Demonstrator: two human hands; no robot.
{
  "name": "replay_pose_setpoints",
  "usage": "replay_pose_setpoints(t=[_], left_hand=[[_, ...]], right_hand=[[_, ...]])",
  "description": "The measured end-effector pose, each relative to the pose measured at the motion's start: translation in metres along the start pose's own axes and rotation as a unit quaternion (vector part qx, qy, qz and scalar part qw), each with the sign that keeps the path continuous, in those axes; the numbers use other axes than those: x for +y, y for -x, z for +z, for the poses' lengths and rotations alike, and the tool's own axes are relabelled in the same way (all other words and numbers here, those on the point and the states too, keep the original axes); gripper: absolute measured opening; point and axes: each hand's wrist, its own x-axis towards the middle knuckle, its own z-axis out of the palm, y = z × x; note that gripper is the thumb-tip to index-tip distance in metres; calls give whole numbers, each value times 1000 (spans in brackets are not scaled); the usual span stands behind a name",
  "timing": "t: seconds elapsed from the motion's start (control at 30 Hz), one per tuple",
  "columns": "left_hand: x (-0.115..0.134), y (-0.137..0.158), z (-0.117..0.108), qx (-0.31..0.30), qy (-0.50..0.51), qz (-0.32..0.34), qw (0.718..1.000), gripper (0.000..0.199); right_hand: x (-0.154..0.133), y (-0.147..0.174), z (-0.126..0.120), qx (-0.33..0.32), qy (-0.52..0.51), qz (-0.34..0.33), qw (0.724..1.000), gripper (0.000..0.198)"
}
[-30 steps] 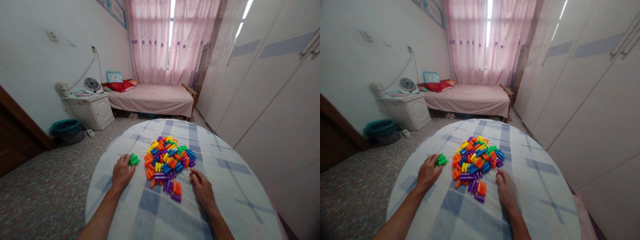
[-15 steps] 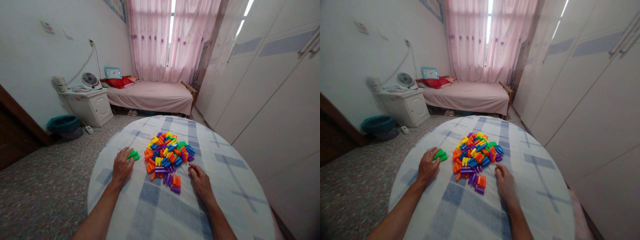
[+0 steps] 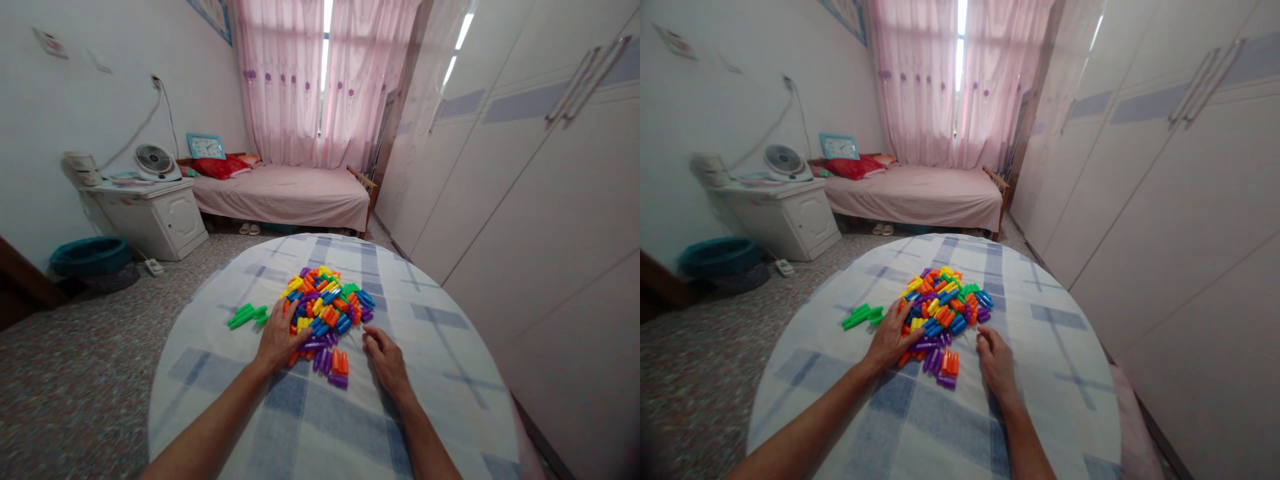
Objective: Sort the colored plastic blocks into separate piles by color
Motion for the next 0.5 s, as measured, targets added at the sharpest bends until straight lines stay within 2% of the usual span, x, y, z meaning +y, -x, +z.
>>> replay_pose_setpoints(t=[0.17, 0.3, 0.4, 0.5], left_hand=[[27, -3, 27, 39, 42, 0, 998, 62], [43, -1, 42, 35, 54, 11, 998, 62], [50, -3, 44, 19, 53, 21, 998, 60], [44, -8, 36, 10, 33, 18, 999, 51]], right_hand=[[1, 0, 1, -5, -9, 7, 1000, 44], [0, 1, 2, -7, -17, 5, 1000, 43], [0, 1, 2, -1, -18, 8, 1000, 42], [4, 0, 1, 21, -45, 17, 999, 44]])
